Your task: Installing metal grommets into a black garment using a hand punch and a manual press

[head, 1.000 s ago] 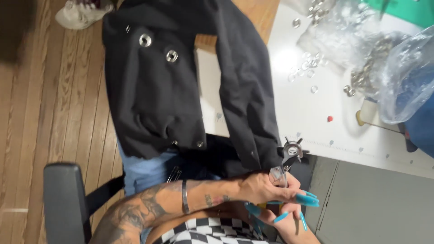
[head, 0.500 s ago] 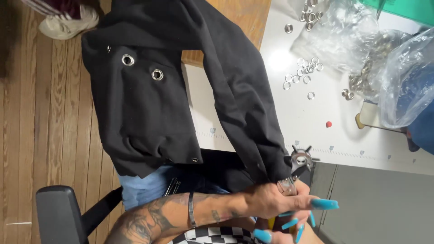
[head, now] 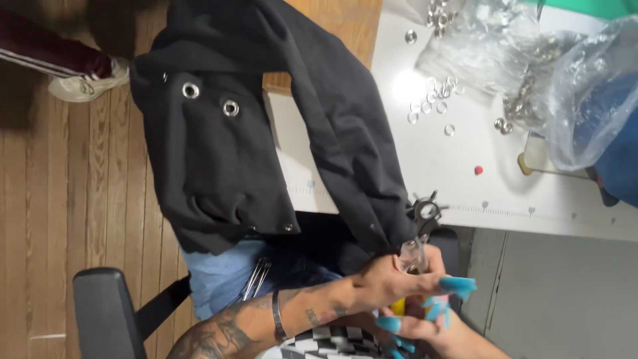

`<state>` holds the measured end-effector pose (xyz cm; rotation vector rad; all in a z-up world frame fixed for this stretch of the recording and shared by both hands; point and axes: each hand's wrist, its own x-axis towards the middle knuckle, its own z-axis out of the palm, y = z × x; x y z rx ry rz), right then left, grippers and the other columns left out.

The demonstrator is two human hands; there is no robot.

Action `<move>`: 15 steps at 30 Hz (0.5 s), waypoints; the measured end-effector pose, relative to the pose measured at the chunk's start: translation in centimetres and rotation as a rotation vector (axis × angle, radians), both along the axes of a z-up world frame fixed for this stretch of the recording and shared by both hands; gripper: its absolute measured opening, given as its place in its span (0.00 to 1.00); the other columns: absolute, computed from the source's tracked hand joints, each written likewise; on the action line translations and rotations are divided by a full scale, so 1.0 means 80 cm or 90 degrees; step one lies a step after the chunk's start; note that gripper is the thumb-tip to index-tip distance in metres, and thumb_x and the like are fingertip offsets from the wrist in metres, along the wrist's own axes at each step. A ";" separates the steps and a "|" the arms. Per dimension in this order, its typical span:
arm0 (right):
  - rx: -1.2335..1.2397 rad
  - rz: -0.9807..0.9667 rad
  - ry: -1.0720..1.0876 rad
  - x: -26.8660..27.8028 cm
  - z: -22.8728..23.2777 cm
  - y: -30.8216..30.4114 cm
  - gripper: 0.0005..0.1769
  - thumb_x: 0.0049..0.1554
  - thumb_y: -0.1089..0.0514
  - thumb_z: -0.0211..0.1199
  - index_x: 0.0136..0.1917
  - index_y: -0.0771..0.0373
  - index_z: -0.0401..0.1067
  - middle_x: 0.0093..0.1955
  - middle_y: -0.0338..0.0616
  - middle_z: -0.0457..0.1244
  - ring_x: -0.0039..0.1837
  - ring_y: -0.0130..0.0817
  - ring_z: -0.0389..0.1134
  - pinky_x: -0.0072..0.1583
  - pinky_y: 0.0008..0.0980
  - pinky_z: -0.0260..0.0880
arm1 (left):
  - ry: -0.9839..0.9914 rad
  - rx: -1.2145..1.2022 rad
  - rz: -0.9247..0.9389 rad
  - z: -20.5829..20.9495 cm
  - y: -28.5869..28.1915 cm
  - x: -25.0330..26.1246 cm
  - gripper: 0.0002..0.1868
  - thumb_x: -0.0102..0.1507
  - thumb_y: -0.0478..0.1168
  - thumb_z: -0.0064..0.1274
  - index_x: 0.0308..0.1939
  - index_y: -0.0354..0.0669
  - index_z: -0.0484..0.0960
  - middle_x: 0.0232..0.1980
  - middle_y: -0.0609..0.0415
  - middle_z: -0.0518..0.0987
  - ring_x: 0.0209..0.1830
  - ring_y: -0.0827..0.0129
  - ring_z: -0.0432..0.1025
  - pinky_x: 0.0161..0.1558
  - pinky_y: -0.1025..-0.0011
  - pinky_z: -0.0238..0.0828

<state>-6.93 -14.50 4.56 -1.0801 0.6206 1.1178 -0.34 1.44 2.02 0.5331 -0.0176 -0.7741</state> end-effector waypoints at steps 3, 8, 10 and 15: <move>-0.070 0.024 0.020 0.040 0.015 0.020 0.08 0.44 0.67 0.61 0.35 0.76 0.65 0.28 0.53 0.57 0.31 0.40 0.57 0.33 0.32 0.55 | -0.027 0.033 0.047 0.011 0.020 -0.008 0.18 0.58 0.52 0.43 0.44 0.44 0.70 0.47 0.56 0.68 0.50 0.72 0.62 0.53 0.75 0.58; -0.104 0.019 -0.069 0.042 0.030 0.025 0.15 0.47 0.61 0.54 0.28 0.80 0.63 0.22 0.62 0.57 0.22 0.43 0.53 0.24 0.34 0.53 | 0.257 -0.236 0.340 -0.007 0.000 -0.037 0.18 0.59 0.47 0.44 0.38 0.32 0.74 0.51 0.38 0.70 0.57 0.56 0.63 0.60 0.63 0.59; -0.140 0.008 -0.134 0.027 0.009 0.003 0.11 0.48 0.62 0.53 0.40 0.76 0.67 0.32 0.54 0.61 0.33 0.42 0.62 0.37 0.35 0.60 | 0.386 0.089 0.342 0.018 0.006 -0.029 0.26 0.60 0.51 0.37 0.29 0.27 0.77 0.32 0.41 0.78 0.29 0.63 0.73 0.31 0.72 0.72; -0.178 0.098 -0.202 0.028 0.021 0.001 0.13 0.51 0.62 0.50 0.45 0.72 0.70 0.33 0.47 0.56 0.36 0.33 0.55 0.41 0.27 0.51 | 0.262 0.220 0.431 0.018 0.012 -0.048 0.12 0.60 0.39 0.39 0.24 0.38 0.71 0.22 0.52 0.71 0.19 0.73 0.65 0.20 0.80 0.60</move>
